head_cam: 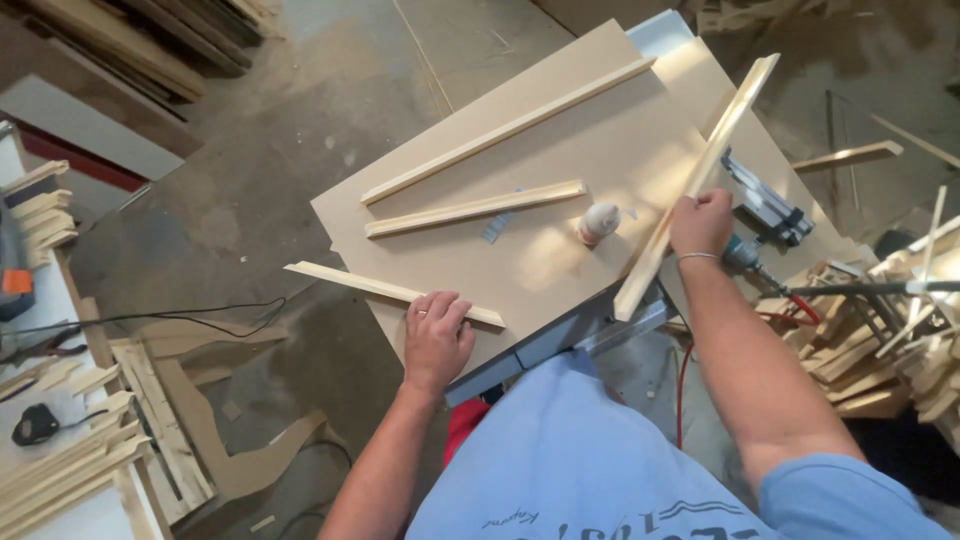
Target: Assembling a wooden project by marking, applying glue to thin strips, and fastening them with a pneumatic nail gun.
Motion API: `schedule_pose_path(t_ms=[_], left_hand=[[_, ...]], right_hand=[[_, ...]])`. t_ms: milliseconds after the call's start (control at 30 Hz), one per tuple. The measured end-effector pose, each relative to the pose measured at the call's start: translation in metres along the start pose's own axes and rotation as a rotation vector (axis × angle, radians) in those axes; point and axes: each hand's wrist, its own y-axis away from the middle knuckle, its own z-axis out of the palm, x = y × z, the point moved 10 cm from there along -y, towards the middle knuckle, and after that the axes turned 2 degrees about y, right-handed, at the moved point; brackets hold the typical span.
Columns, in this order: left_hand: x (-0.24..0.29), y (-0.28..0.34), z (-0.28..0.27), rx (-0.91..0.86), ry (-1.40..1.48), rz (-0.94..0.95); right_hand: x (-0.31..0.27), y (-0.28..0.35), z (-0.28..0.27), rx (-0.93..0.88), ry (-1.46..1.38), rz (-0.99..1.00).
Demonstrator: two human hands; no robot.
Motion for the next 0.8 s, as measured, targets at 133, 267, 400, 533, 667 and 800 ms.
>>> schedule_pose_path(t_ms=[133, 267, 400, 533, 667, 800], left_hand=[[-0.006, 0.015, 0.003, -0.023, -0.002, 0.059], [-0.007, 0.023, -0.005, 0.011, -0.003, 0.115], [-0.004, 0.030, -0.012, 0.019, 0.018, 0.143], [-0.001, 0.031, -0.002, -0.007, 0.015, 0.188], [0.011, 0.029, 0.014, -0.043, 0.049, 0.255], [0.031, 0.022, 0.020, -0.092, 0.092, 0.313]], right_hand=[[-0.017, 0.047, 0.009, -0.047, 0.067, 0.094], [-0.036, 0.070, 0.009, -0.081, 0.110, -0.014], [-0.048, 0.116, -0.026, -0.133, 0.097, 0.019], [-0.031, 0.174, -0.023, -0.352, -0.014, 0.135], [-0.029, 0.235, 0.000, -0.567, -0.511, 0.275], [-0.009, 0.266, 0.023, -0.600, -0.722, 0.430]])
